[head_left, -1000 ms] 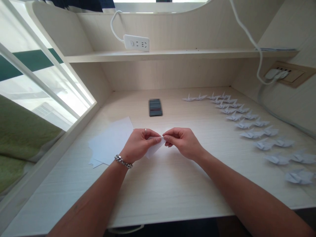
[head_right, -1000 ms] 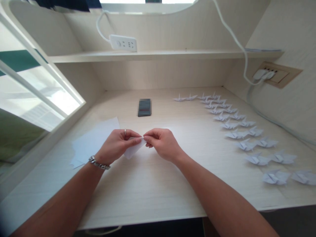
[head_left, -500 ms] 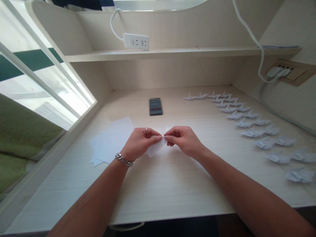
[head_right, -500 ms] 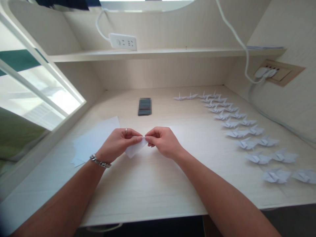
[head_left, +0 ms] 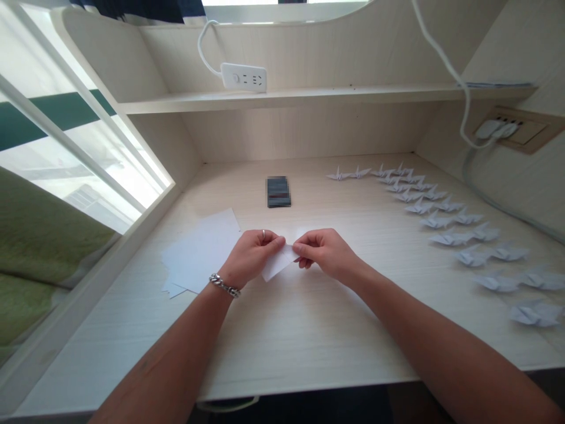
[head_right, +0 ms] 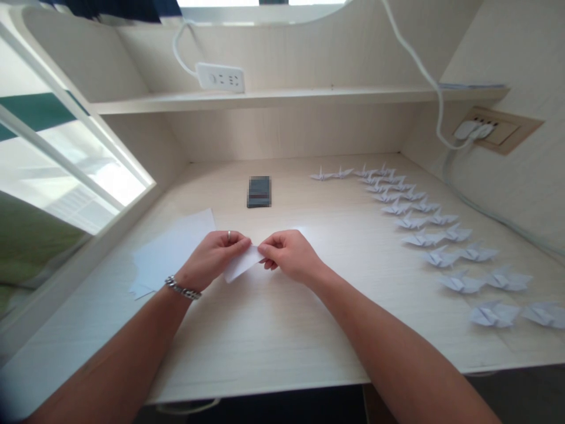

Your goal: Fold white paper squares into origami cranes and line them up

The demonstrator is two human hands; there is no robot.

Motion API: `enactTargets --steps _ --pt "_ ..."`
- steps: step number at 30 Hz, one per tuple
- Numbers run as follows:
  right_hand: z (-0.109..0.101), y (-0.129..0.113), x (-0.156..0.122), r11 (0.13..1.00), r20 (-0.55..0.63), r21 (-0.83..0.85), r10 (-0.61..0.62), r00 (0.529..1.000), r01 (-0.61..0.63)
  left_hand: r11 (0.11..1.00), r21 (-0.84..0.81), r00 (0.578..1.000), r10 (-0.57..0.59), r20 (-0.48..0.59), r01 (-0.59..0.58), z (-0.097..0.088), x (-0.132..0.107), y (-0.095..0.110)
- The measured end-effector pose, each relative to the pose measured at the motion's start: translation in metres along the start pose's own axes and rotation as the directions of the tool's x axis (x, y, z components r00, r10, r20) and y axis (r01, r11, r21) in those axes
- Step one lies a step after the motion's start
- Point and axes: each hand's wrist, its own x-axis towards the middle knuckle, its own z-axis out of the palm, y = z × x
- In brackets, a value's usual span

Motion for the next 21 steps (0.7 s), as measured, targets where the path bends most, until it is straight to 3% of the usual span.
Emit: enactTargets --steps 5,9,15,21 --pt "0.0000 -0.0008 0.0002 1.000 -0.042 0.008 -0.004 0.999 0.004 0.998 -0.069 1.000 -0.016 -0.022 0.015 0.0000 0.0021 -0.0013" --pt "-0.0004 -0.0010 0.0002 1.000 -0.074 0.011 -0.006 0.997 0.007 0.999 -0.031 0.999 0.024 -0.023 -0.025 0.0013 -0.0001 0.0018" --pt "-0.0018 0.0008 0.0015 0.992 0.002 0.123 0.039 0.999 -0.039 0.999 -0.023 0.997 0.039 -0.065 -0.040 0.0007 -0.0003 0.0014" --pt "-0.0002 0.0041 0.0015 1.000 0.032 0.002 -0.019 0.999 0.019 0.987 0.123 0.993 0.112 -0.039 -0.106 0.0022 0.0003 0.0002"
